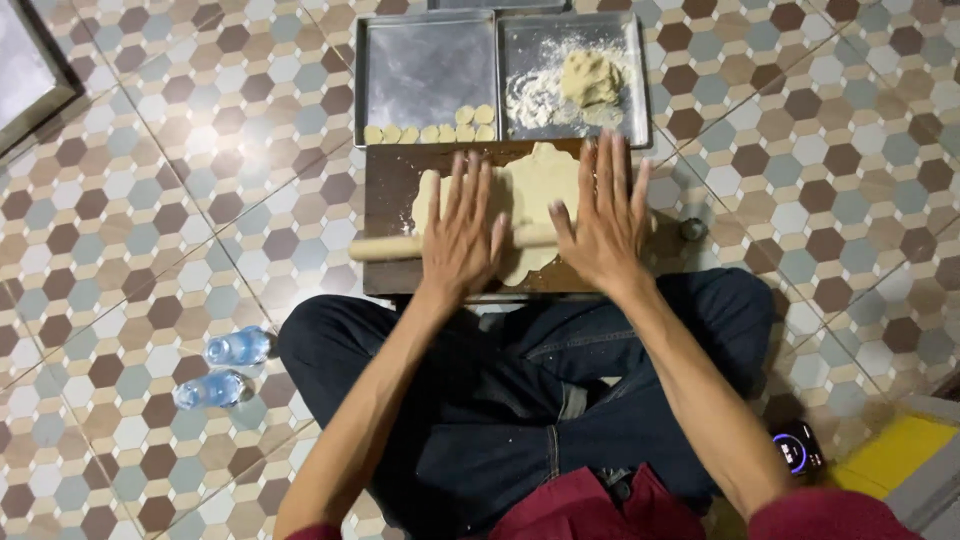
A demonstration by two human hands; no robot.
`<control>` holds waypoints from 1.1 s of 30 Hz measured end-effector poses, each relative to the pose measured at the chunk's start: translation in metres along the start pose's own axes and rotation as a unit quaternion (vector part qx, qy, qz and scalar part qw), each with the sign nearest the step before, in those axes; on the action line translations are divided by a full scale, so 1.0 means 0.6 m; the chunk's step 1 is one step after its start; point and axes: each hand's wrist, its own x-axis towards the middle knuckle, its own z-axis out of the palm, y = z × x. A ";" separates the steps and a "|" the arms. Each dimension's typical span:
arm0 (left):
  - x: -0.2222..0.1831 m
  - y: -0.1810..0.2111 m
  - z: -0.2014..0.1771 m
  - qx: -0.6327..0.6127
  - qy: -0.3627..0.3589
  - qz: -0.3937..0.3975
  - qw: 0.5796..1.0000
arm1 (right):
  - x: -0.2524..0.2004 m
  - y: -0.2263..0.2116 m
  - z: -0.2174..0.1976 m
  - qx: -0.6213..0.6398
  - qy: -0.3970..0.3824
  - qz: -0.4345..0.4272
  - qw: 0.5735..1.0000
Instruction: Rolling out a piece of dough on a wooden board using a rolling pin until it is thin and flat.
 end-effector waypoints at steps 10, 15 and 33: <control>0.185 -0.090 0.053 -0.045 0.142 0.011 0.989 | 0.205 0.062 0.034 -0.047 0.001 0.067 0.997; 0.218 -0.091 0.020 -0.146 0.253 0.043 0.955 | 0.259 0.072 0.049 -0.037 0.024 0.066 0.997; -0.056 0.035 -0.026 -0.042 0.008 0.051 0.998 | -0.051 0.014 -0.024 -0.006 -0.042 -0.043 0.998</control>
